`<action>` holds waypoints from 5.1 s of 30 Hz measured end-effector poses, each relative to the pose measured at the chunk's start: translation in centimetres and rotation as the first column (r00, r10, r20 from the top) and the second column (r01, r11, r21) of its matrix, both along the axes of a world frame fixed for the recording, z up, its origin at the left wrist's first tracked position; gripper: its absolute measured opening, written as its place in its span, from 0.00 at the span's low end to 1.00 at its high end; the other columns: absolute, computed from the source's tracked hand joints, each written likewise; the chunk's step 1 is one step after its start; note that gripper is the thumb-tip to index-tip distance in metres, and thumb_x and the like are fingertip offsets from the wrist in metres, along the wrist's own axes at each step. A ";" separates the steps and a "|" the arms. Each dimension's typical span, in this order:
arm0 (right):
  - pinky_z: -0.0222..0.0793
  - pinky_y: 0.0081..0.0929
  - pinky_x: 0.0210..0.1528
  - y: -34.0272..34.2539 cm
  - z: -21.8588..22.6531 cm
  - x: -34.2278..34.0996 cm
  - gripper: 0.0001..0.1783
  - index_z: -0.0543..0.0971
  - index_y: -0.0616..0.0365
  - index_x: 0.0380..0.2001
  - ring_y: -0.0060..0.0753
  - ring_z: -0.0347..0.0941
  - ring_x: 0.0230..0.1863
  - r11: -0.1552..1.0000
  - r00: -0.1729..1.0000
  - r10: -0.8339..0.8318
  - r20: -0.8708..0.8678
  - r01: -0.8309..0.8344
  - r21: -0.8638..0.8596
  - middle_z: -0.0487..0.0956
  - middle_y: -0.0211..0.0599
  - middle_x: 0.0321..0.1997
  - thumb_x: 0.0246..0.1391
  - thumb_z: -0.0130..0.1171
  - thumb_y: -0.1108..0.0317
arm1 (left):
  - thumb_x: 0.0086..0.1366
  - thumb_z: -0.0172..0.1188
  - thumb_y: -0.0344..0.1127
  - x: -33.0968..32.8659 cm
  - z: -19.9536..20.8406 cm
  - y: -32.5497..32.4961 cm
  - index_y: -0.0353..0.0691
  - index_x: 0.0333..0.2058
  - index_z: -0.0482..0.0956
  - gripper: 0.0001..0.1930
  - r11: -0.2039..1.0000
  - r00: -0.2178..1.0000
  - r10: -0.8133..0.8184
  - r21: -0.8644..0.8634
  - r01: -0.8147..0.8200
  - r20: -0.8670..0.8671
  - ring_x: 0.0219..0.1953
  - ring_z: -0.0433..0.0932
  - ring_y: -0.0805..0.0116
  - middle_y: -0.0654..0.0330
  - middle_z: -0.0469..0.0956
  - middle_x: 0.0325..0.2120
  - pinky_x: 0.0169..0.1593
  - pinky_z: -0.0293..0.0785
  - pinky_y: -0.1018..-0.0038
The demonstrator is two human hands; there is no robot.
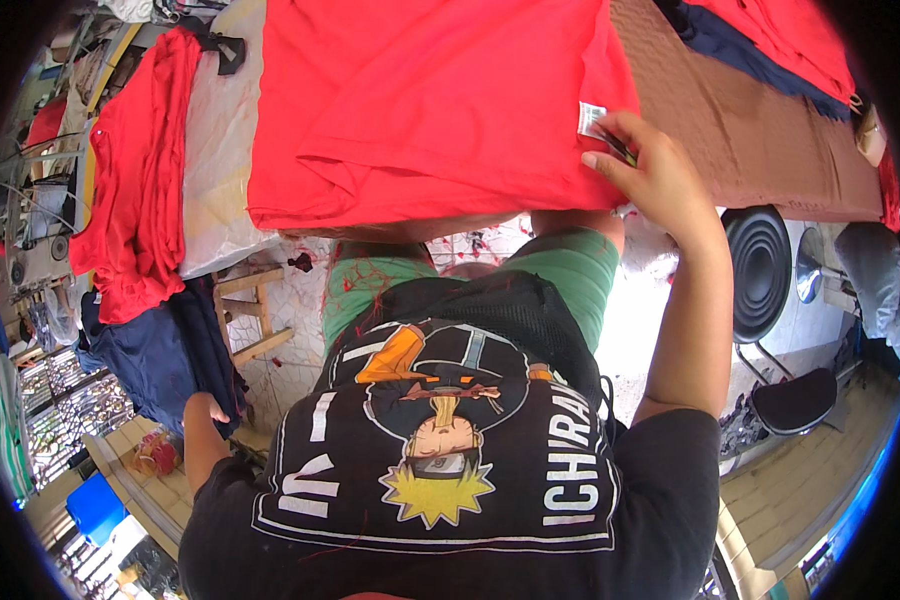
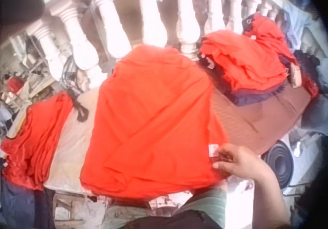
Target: The person uses shears to trim excess threads and labels from several red t-shirts on a work table, handling and stacking the shirts as each is finished.
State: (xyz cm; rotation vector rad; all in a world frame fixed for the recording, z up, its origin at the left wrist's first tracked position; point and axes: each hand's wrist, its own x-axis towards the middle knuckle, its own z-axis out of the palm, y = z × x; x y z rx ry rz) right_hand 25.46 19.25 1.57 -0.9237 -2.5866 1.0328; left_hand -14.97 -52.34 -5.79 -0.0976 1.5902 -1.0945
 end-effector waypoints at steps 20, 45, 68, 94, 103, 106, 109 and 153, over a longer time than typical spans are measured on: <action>0.65 0.26 0.31 -1.6 3.3 5.8 0.18 0.78 0.61 0.46 0.26 0.68 0.26 0.951 0.955 -0.295 -0.018 0.295 0.089 0.77 0.41 0.26 0.52 0.62 0.68 | 0.58 0.66 0.42 6.1 5.6 55.4 0.37 0.49 0.78 0.22 -0.412 0.876 0.235 0.773 0.482 -0.421 0.39 0.80 0.67 0.55 0.81 0.42 0.43 0.74 0.74; 0.70 0.27 0.41 0.7 0.7 3.3 0.16 0.79 0.61 0.44 0.31 0.76 0.37 0.942 0.968 -0.248 -0.047 0.253 0.220 0.82 0.46 0.34 0.55 0.60 0.64 | 0.64 0.61 0.44 9.4 9.8 45.2 0.34 0.40 0.77 0.17 -0.522 0.842 0.177 0.676 0.520 -0.510 0.31 0.75 0.71 0.61 0.79 0.29 0.39 0.71 0.74; 0.70 0.37 0.32 -2.0 0.2 -0.3 0.13 0.78 0.60 0.32 0.46 0.76 0.26 0.905 0.898 -0.412 -0.156 0.423 0.042 0.79 0.45 0.23 0.50 0.63 0.61 | 0.60 0.64 0.37 6.7 8.8 54.9 0.39 0.39 0.80 0.11 -0.695 0.703 0.522 0.237 0.679 -0.483 0.42 0.78 0.52 0.53 0.79 0.39 0.46 0.73 0.64; 0.70 0.31 0.51 -5.5 -3.1 -2.1 0.12 0.76 0.62 0.44 0.37 0.78 0.47 0.941 0.907 -0.276 -0.319 0.187 -0.283 0.81 0.44 0.42 0.56 0.60 0.72 | 0.59 0.63 0.32 18.8 4.5 57.4 0.35 0.34 0.82 0.07 -0.746 0.964 -0.064 0.654 0.125 -0.257 0.35 0.81 0.62 0.55 0.82 0.33 0.41 0.77 0.72; 0.71 0.28 0.48 -6.0 -2.7 -2.2 0.09 0.76 0.62 0.42 0.33 0.78 0.44 0.928 0.889 -0.293 -0.351 0.177 -0.327 0.82 0.42 0.39 0.57 0.58 0.73 | 0.54 0.67 0.32 20.9 3.5 57.4 0.37 0.36 0.84 0.10 -0.818 0.934 -0.026 0.545 0.185 -0.356 0.39 0.80 0.62 0.59 0.81 0.37 0.43 0.77 0.69; 0.71 0.28 0.45 -5.8 -3.4 -2.3 0.09 0.76 0.62 0.41 0.32 0.79 0.41 0.904 0.885 -0.323 -0.334 0.184 -0.387 0.82 0.42 0.37 0.57 0.58 0.73 | 0.54 0.67 0.31 21.0 3.3 57.6 0.37 0.33 0.83 0.08 -0.841 0.916 -0.025 0.504 0.198 -0.401 0.38 0.80 0.62 0.59 0.81 0.35 0.41 0.77 0.69; 0.72 0.28 0.43 -5.9 -3.6 -2.4 0.09 0.76 0.61 0.41 0.32 0.79 0.40 0.930 0.876 -0.299 -0.379 0.178 -0.322 0.82 0.42 0.37 0.57 0.58 0.72 | 0.57 0.65 0.32 20.7 3.3 57.9 0.36 0.32 0.82 0.06 -0.861 0.871 -0.037 0.457 0.221 -0.490 0.35 0.81 0.61 0.58 0.81 0.33 0.40 0.77 0.68; 0.73 0.35 0.36 -3.2 3.4 -0.6 0.12 0.80 0.58 0.38 0.43 0.79 0.34 0.945 0.995 -0.043 -0.095 0.072 0.318 0.79 0.42 0.35 0.48 0.63 0.70 | 0.56 0.64 0.35 13.2 4.0 51.9 0.54 0.47 0.78 0.18 -0.671 0.582 0.085 0.385 0.634 -0.809 0.63 0.61 0.59 0.67 0.71 0.54 0.64 0.48 0.45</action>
